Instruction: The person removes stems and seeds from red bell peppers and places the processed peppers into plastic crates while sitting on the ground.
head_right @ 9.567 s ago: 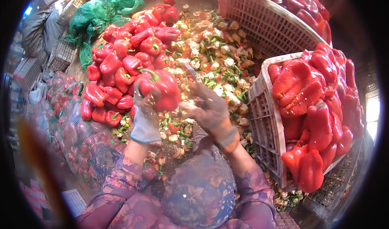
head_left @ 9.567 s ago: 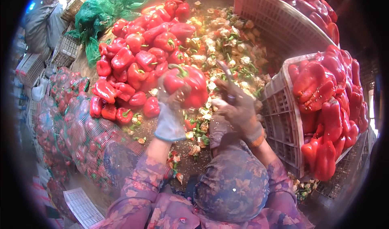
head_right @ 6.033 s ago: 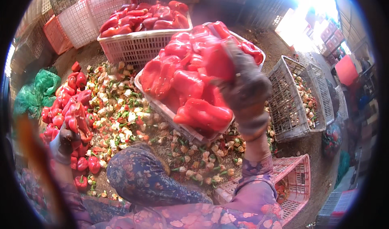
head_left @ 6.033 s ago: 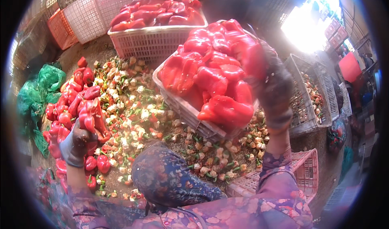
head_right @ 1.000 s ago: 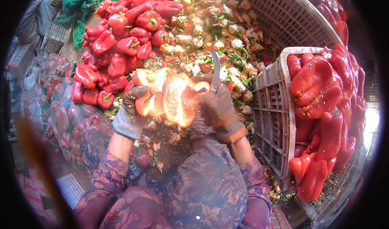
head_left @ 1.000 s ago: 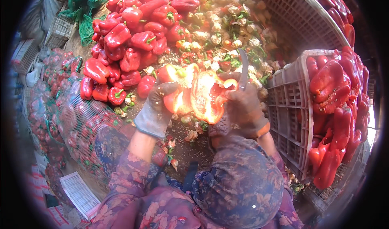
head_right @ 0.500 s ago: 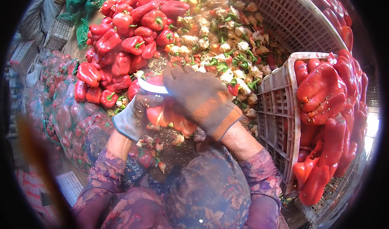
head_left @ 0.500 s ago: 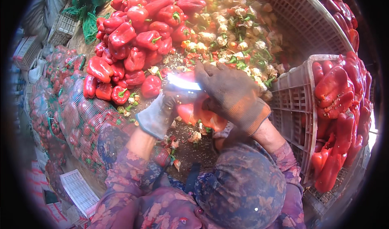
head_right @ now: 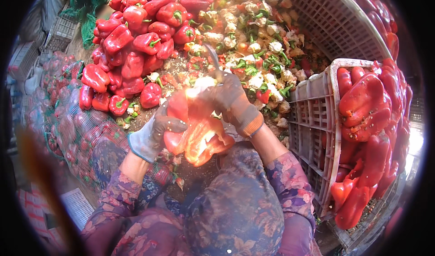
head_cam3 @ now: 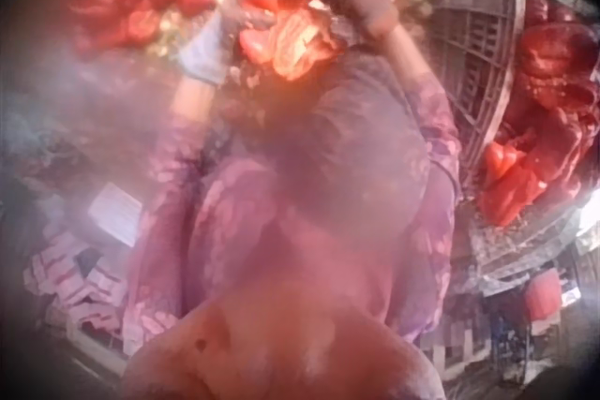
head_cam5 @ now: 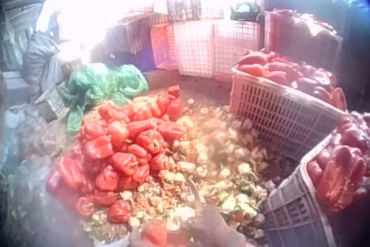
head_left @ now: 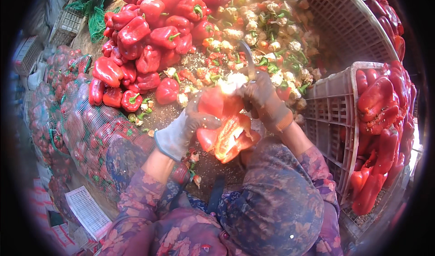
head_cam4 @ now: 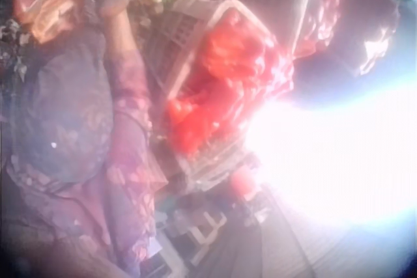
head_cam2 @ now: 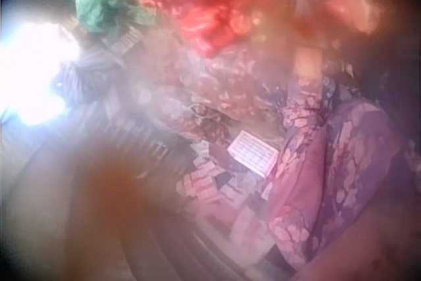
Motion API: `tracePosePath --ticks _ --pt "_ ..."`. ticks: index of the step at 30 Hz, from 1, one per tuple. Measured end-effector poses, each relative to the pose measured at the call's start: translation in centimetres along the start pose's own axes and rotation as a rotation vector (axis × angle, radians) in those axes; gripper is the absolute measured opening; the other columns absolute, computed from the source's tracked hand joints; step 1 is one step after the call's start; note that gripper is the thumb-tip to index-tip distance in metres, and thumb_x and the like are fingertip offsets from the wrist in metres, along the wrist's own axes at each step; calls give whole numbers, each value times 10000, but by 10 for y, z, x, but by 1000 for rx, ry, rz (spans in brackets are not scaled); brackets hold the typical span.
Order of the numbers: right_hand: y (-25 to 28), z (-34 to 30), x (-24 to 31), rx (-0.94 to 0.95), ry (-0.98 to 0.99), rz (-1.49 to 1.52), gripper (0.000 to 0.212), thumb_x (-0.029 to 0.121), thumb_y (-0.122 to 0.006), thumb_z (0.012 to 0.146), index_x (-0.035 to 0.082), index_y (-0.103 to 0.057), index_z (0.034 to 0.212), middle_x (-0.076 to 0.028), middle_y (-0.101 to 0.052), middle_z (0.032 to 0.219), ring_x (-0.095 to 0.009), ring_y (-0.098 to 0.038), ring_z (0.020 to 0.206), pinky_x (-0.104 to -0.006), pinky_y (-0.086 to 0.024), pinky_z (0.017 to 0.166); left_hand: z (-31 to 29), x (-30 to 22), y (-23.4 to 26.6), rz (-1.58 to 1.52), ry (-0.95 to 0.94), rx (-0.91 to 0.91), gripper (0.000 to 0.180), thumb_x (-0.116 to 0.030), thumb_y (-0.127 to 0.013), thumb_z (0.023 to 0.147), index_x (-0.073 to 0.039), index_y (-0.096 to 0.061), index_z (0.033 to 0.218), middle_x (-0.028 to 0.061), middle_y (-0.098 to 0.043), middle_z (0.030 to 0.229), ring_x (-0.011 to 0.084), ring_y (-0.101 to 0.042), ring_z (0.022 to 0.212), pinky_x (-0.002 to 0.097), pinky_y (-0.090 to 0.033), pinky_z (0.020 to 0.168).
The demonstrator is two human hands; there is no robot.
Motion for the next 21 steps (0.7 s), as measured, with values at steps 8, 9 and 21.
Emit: tracePosePath --ticks 8,9,21 --pt "11 26 -30 -224 99 -104 640 300 -818 704 38 -555 1225 -115 -682 790 -177 -666 710 -322 -523 632 1 5 -8 -400 204 12 574 -123 -653 688 -24 -550 1244 116 -628 1164 240 -607 1086 364 -481 965" --pt "8 31 -55 -206 21 404 550 301 -791 744 29 -569 1168 -106 -662 734 -176 -659 675 -335 -514 606 -1 7 -6 -459 261 -40 559 -117 -642 701 -24 -552 1244 126 -632 1161 248 -615 1075 370 -490 958" --pt "61 29 -110 -343 143 188 259 102 -719 825 -8 -610 1034 0 -626 736 -76 -596 630 -204 -505 530 0 1 7 -589 68 -10 604 -119 -629 712 5 -503 1290 154 -599 1218 311 -595 1121 406 -467 1017"
Point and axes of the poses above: each hand's wrist, its own z-axis towards the middle knuckle, its own y-axis out of the back of the hand, x = y × z, the point moved 7 cm from there along z, towards the middle knuckle
